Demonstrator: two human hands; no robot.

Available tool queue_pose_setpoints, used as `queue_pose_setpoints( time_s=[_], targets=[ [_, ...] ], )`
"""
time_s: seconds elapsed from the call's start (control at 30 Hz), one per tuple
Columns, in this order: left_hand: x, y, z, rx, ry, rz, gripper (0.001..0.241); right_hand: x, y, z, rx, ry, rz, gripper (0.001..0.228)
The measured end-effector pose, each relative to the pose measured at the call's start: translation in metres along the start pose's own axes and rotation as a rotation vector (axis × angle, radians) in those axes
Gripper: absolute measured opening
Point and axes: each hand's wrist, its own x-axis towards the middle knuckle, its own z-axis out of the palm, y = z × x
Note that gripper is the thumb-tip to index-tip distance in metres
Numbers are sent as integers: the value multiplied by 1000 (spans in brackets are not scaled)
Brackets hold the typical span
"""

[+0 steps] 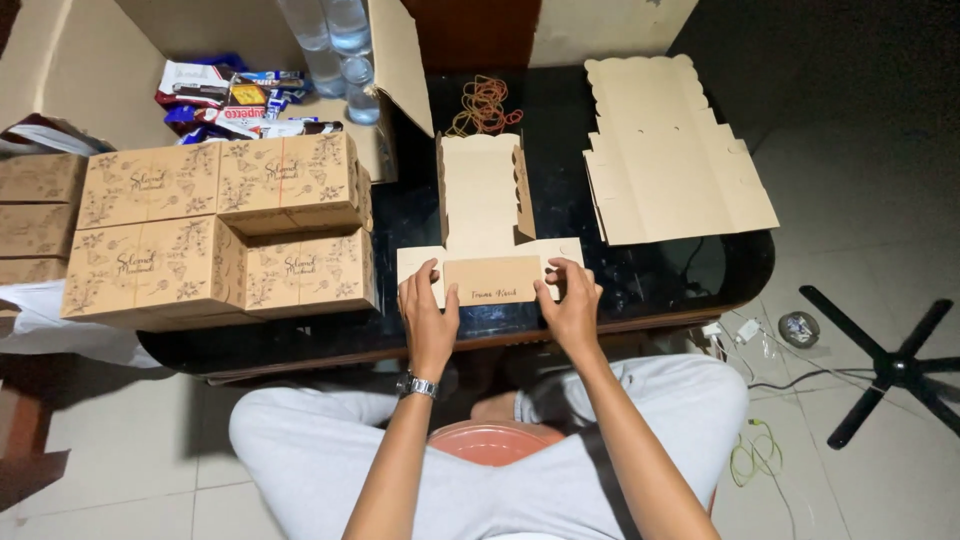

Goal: Folding a cardboard box and filling it with various snack items and a small container.

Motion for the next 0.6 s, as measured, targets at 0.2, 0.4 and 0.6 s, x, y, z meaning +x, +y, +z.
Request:
queue_pose_setpoints(
  time_s=[0.2,0.4,0.6],
  targets=[
    [-11,13,14,290,9,95,45,-18,-43,4,-244,109,-122,28],
    [-11,31,13,290,-45,-1,58,-12,-57,0,-121,4,33,57],
    [-3,17,-11,242,-98,-94,44,-8,-38,-18,-148,-3,83,63]
  ],
)
